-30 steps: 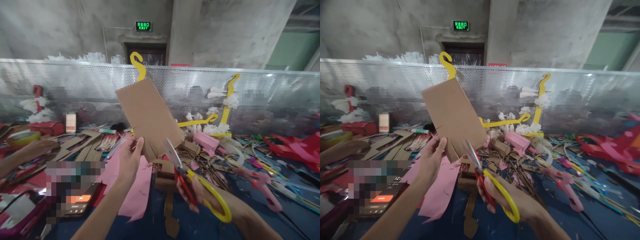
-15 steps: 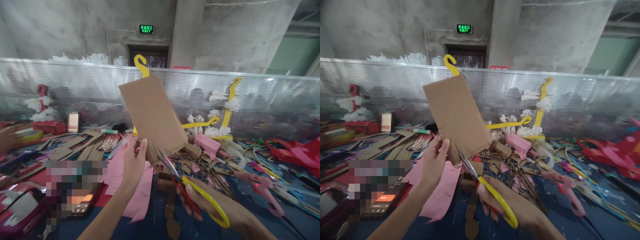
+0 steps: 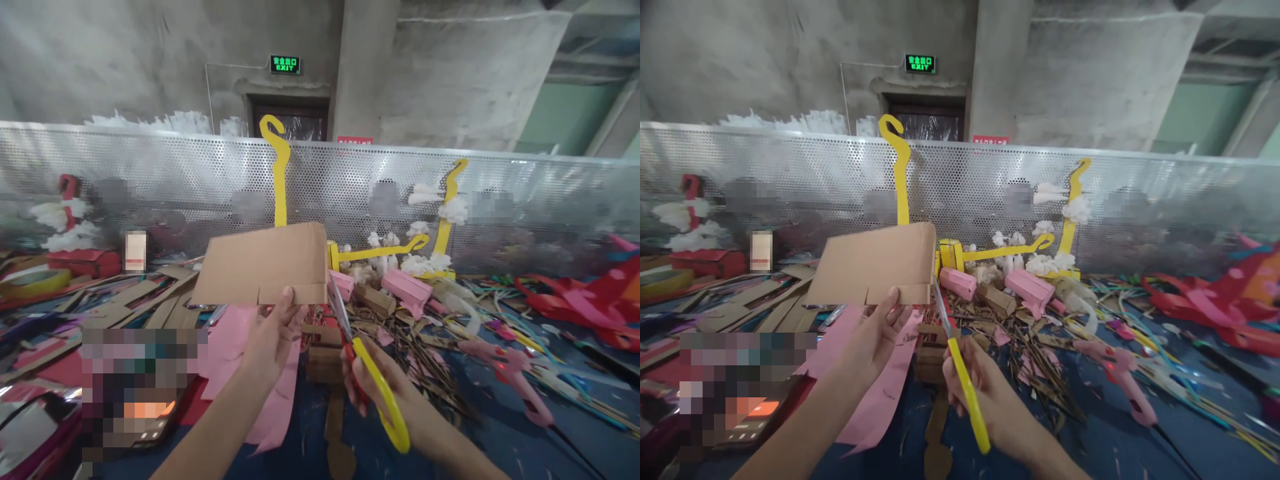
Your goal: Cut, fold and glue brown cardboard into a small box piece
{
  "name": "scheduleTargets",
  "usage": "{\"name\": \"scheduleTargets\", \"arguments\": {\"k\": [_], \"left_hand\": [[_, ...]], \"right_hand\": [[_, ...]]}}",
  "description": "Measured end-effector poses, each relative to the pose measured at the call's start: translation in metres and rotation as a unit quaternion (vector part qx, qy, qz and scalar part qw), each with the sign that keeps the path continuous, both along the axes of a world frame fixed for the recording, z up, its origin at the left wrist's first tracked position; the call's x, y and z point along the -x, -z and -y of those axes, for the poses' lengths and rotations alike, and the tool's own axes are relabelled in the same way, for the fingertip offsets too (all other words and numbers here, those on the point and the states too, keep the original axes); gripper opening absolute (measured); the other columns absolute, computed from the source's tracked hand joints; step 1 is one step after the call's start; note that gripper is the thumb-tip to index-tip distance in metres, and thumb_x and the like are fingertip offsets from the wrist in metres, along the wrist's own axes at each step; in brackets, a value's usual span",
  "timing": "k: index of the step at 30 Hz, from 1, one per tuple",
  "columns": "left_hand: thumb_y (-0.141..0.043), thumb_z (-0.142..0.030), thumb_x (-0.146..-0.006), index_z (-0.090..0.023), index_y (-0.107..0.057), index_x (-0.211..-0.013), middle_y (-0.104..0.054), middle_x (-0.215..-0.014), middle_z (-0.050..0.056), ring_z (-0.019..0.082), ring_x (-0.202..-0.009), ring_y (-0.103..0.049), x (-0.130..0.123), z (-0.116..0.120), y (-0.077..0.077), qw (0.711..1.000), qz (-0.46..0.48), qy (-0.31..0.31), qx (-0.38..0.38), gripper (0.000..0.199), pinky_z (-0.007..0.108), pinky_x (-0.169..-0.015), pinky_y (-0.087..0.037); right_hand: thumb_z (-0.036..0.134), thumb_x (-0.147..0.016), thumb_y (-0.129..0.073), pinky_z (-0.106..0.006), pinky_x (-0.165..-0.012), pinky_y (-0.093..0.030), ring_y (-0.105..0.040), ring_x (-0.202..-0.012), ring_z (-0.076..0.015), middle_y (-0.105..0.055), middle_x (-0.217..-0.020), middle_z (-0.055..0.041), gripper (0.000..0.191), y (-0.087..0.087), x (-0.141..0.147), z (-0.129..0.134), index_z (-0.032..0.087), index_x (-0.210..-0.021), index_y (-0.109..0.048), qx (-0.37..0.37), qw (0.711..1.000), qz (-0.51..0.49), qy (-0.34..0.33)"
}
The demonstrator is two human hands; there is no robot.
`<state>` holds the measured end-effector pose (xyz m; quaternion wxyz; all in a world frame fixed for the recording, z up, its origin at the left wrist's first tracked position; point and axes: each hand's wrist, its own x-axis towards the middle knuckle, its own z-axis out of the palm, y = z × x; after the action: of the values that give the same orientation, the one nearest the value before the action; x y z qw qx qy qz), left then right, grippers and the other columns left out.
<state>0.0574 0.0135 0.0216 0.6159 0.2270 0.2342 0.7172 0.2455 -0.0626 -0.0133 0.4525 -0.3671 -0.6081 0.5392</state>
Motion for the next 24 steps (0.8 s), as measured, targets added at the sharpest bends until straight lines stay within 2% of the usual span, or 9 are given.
{"name": "scheduleTargets", "arguments": {"k": [5,9,15,24], "left_hand": [[-0.084,-0.005,-0.073,-0.017,-0.068,-0.085,-0.079,-0.083,0.0,0.012,-0.071,-0.076,-0.013,0.011,0.004,0.999,0.032,0.004,0.011,0.023,0.02,-0.072,-0.065],[-0.086,-0.006,-0.07,-0.018,-0.07,-0.088,-0.079,-0.081,-0.001,0.013,-0.069,-0.076,-0.016,0.018,0.001,0.999,0.051,-0.003,0.003,0.027,0.022,-0.071,-0.066],[-0.09,-0.012,-0.067,-0.015,-0.072,-0.093,-0.08,-0.087,0.003,0.015,-0.077,-0.077,-0.018,0.026,-0.005,0.998,0.034,-0.026,-0.051,0.032,0.025,-0.078,-0.065],[-0.088,-0.009,-0.068,-0.017,-0.072,-0.098,-0.079,-0.09,0.001,0.013,-0.075,-0.075,-0.019,0.028,-0.008,0.997,0.019,-0.053,-0.047,0.035,0.026,-0.078,-0.066]], "right_hand": [[0.069,-0.088,-0.061,-0.024,-0.058,-0.045,-0.048,-0.062,-0.0113,-0.051,-0.079,0.0027,0.049,0.003,0.015,0.006,0.023,-0.102,-0.05,-0.013,0.999,-0.029,0.02],[0.068,-0.089,-0.061,-0.026,-0.058,-0.047,-0.05,-0.063,-0.0116,-0.05,-0.084,0.0017,0.048,0.004,0.017,0.009,0.023,-0.102,-0.049,-0.017,0.999,-0.039,0.032],[0.068,-0.089,-0.061,-0.024,-0.058,-0.047,-0.049,-0.066,-0.0105,-0.046,-0.085,0.0023,0.05,0.001,0.017,0.01,0.023,-0.105,-0.047,-0.024,0.999,-0.033,0.035],[0.067,-0.089,-0.063,-0.022,-0.053,-0.04,-0.044,-0.061,-0.0076,-0.044,-0.085,0.0038,0.049,0.008,0.019,0.006,0.022,-0.102,-0.045,-0.027,0.998,-0.038,0.048]]}}
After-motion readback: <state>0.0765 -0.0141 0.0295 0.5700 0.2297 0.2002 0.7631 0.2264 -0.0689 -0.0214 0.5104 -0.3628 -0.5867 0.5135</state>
